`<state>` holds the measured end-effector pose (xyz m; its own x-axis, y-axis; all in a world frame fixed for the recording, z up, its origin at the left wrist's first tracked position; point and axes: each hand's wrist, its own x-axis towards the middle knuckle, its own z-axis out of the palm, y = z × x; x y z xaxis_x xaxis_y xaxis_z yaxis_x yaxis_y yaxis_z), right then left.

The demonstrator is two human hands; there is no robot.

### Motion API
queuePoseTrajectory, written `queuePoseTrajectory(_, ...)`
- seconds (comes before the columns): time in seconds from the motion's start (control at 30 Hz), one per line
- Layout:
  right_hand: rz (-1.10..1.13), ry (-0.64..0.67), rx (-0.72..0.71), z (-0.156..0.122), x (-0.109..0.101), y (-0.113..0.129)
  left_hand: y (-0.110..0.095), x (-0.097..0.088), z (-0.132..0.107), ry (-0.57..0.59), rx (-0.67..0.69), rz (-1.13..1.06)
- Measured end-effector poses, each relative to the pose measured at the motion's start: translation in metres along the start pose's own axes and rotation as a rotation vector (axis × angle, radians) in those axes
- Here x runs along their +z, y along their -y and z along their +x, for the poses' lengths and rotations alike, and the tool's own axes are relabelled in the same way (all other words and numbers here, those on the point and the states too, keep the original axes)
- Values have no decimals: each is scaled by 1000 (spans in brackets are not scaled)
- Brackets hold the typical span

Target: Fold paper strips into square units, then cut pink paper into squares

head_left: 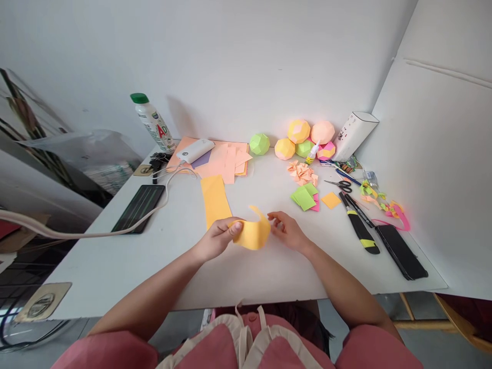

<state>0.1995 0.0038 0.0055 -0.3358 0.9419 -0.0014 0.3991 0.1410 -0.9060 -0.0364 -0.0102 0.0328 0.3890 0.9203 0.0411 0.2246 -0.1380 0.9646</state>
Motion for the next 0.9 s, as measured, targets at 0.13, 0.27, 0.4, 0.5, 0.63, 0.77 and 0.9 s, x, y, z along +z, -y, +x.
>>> queuePoseTrajectory(0.13, 365, 216, -45, -3, -7, 13, 3, 9, 1, -69, -155, -486)
queuePoseTrajectory(0.27, 227, 3, -149, -4, -12, 12, 8, 14, 6, -146, -234, -551)
queuePoseTrajectory(0.4, -417, -580, -275, -1, -16, 6, 8, 23, 5, -223, -298, -559)
queuePoseTrajectory(0.5, -749, -618, -409, -2, -13, 6, 6, 34, 1, -266, -365, -629)
queuePoseTrajectory(0.63, -801, -273, -635, -5, 7, 3, 6, 49, -6, -242, -361, -748)
queuePoseTrajectory(0.77, -541, -6, -540, -7, 17, -2, 13, 55, -16, -143, -250, -679)
queuePoseTrajectory(0.9, -255, 294, -321, -10, 1, 7, 27, 44, -19, -393, 72, -332)
